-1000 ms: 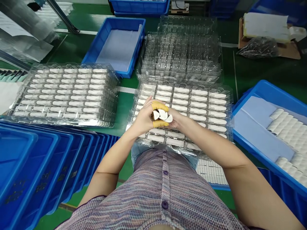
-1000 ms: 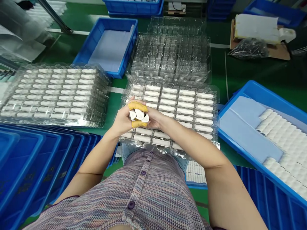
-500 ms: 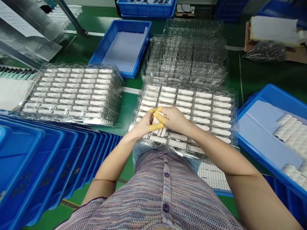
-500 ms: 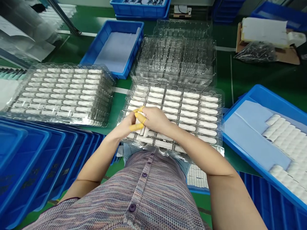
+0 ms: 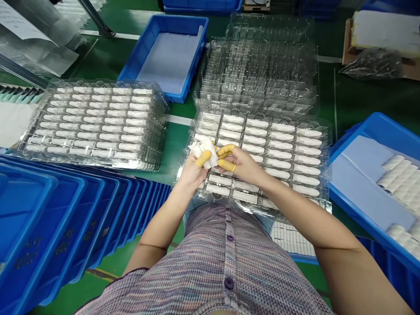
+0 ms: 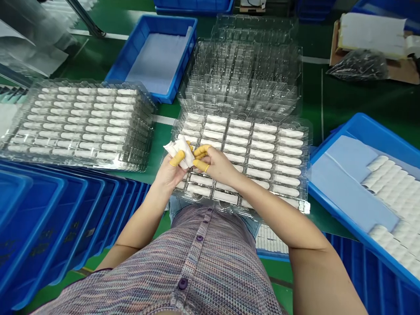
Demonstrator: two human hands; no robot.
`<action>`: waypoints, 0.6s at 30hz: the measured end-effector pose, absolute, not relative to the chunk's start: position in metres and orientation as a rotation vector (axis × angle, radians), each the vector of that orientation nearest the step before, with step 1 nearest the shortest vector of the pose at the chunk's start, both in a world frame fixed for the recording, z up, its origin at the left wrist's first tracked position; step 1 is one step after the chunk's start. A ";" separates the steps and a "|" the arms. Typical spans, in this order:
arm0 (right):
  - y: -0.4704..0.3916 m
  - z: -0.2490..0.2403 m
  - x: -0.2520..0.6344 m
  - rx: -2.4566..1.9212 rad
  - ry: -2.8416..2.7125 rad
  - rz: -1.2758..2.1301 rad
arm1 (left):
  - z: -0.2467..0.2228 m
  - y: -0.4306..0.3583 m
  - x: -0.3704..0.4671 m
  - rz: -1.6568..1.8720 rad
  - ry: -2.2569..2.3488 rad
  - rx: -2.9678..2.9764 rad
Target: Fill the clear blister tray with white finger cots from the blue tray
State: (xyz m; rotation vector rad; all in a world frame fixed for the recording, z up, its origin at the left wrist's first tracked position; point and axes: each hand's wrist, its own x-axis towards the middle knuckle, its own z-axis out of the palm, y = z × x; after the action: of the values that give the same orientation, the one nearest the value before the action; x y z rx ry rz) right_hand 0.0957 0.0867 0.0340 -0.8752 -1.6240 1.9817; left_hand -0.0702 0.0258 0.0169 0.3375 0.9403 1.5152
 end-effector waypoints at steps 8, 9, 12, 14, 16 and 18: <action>0.086 0.034 0.084 -0.961 -1.367 2.117 | 0.017 0.025 -0.076 1.635 1.093 0.432; 0.085 0.032 0.085 -0.955 -1.423 2.032 | 0.017 0.025 -0.076 1.653 1.114 0.450; 0.077 0.026 0.086 -0.951 -1.771 1.520 | 0.016 0.024 -0.076 1.696 1.169 0.481; 0.070 0.024 0.087 -0.953 -2.001 1.191 | 0.015 0.023 -0.075 1.690 1.189 0.489; 0.063 0.023 0.087 -0.906 -2.107 1.115 | 0.015 0.021 -0.076 1.677 1.185 0.500; 0.059 0.025 0.087 -0.846 -1.994 1.306 | 0.016 0.021 -0.080 1.671 1.147 0.497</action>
State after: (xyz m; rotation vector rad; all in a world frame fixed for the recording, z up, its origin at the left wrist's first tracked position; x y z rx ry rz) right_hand 0.0872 0.0588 0.0247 -0.8455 -1.9938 1.3062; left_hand -0.0797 0.0207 0.0158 0.4965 1.1472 1.6706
